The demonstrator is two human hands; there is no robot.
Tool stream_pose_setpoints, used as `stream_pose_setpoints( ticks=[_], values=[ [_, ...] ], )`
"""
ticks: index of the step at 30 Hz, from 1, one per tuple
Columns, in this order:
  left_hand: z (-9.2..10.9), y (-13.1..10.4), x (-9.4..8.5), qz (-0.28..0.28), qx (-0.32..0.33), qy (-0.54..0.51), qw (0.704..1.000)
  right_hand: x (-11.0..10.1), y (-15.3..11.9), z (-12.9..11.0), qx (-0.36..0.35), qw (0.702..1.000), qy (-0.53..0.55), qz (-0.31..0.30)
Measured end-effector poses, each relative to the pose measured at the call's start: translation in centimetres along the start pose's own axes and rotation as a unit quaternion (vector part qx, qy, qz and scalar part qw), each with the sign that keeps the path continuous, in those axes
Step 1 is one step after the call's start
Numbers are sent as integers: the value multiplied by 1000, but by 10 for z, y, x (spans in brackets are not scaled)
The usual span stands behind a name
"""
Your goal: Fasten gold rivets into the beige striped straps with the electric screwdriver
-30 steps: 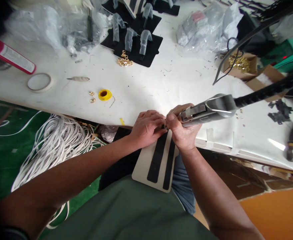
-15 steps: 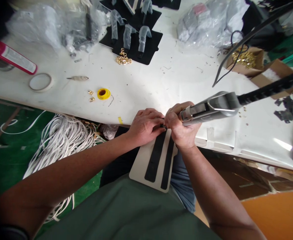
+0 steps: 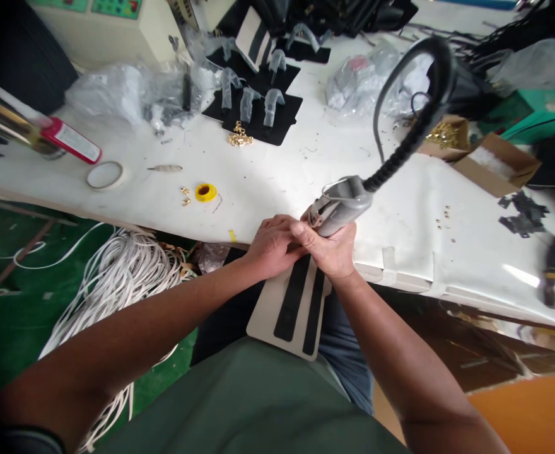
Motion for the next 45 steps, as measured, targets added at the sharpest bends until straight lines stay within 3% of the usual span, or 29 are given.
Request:
stream_pose_setpoints(
  ticks=[5, 14, 23, 38, 42, 45],
  values=[
    [3, 1, -1, -11, 5, 15, 1000, -7, 5, 4, 20, 999, 38, 13],
    [3, 1, -2, -4, 4, -2, 1000, -18, 15, -19, 10, 994, 103, 26],
    [3, 2, -2, -7, 1, -6, 1000, -18, 15, -12, 32, 987, 158, 22],
    [2, 2, -3, -9, -9, -13, 1000, -17, 11, -18, 24, 986, 161, 37],
    [1, 2, -2, -18, -11, -11, 1000, -37, 23, -15, 55, 985, 139, 83],
    [0, 2, 0, -24, -12, -10, 1000, -67, 42, 8, 120, 975, 138, 128]
  ],
)
Point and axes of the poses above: each hand's wrist, its own y-axis towards the middle knuckle, its own x-axis out of the palm, z = x × y, the point moved 10 cm from there along y, towards the middle knuckle, and after that the axes turned 13 degrees about x, right-handed, at the moved point
